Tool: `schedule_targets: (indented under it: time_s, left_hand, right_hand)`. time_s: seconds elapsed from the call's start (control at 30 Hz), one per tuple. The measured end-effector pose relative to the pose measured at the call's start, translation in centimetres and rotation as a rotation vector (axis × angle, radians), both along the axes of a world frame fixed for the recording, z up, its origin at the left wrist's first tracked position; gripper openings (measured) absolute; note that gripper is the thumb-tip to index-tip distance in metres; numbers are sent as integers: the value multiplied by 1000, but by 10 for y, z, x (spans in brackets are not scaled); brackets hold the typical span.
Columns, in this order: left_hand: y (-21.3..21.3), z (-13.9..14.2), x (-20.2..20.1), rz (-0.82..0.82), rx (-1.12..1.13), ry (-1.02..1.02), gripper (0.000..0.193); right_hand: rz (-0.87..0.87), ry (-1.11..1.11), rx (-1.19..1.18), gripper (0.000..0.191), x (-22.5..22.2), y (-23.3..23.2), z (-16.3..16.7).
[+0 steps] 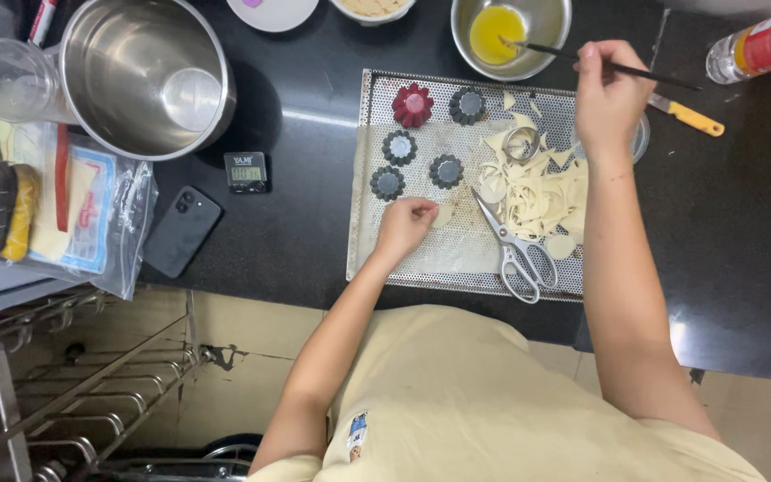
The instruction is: The person brushes round dough pieces with a yellow egg wash using a long brush, presses the dough into fluted pastry molds, and carries a tray of shaped dough pieces to the oven, sliding the tray in with an oven mitt.
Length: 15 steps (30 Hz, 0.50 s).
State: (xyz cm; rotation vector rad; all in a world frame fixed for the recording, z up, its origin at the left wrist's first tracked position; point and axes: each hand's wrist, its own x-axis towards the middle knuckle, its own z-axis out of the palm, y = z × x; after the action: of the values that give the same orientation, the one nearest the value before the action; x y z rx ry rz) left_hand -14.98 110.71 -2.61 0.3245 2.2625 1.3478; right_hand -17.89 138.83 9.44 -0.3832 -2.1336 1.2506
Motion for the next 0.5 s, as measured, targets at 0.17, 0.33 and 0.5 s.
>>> schedule_targets:
  time_s: [0.17,0.33,0.5]
  left_hand:
    - [-14,3,2,39,-118,21,15]
    - [-20,-1,5,67,-154,60,13]
    - [-26,-6,4,80,-164,73,15]
  right_hand:
    - [21,-46,185,11,-8,-12,4]
    - [5,-42,170,5,7,-7,1]
    - [46,-28,64,3,60,3,-7]
